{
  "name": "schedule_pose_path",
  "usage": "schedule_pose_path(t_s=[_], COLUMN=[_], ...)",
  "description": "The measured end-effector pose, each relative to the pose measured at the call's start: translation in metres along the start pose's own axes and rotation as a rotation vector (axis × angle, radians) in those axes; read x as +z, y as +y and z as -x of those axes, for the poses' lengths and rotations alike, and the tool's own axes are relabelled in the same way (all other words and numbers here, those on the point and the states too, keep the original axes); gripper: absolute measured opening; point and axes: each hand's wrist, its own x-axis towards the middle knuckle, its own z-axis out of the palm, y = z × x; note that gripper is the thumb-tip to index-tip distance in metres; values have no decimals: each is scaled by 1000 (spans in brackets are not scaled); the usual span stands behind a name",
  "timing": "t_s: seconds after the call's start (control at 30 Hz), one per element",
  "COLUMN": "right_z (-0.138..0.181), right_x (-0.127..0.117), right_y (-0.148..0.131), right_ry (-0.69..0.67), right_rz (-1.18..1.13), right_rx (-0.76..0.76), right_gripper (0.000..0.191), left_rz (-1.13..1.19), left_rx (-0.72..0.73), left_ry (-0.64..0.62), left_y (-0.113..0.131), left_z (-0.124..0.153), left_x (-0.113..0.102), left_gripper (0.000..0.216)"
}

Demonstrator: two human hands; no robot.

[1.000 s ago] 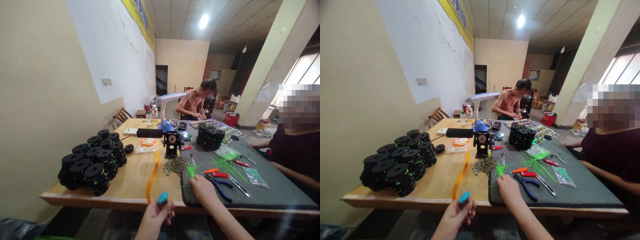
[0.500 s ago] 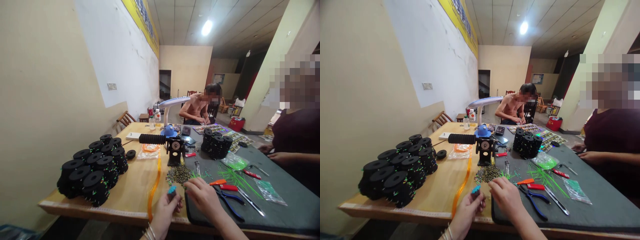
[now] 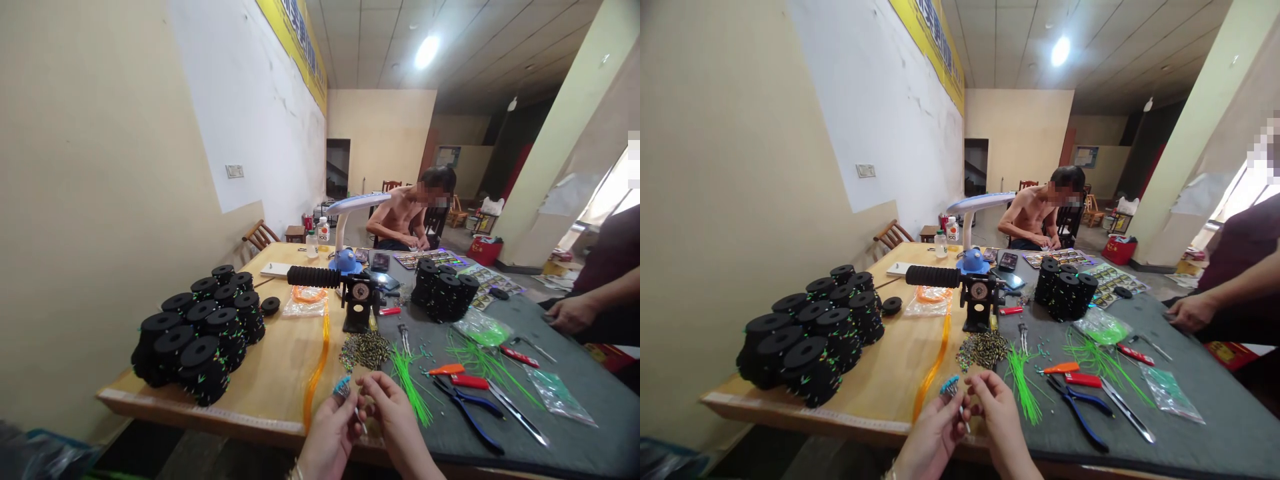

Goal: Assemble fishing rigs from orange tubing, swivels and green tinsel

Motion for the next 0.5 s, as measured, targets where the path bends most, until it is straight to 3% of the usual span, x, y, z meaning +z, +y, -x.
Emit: schedule_pose_path(t_s=[0.2,0.37,0.5], right_z=[-3,-1,3], right_x=[-8,-8,0], right_y=[-5,-9,-12], right_ry=[19,-133,-196], right_rz=[43,191,385], right_rx=[-87,7,1], right_gripper=[41,47,47], left_rz=[21,70,87], left_rx=[58,15,-48], left_ry=[134,180,170], left_y=[10,20,23], left_z=[6,11,17], left_x=[-1,-12,-17], left_gripper=[24,9,10])
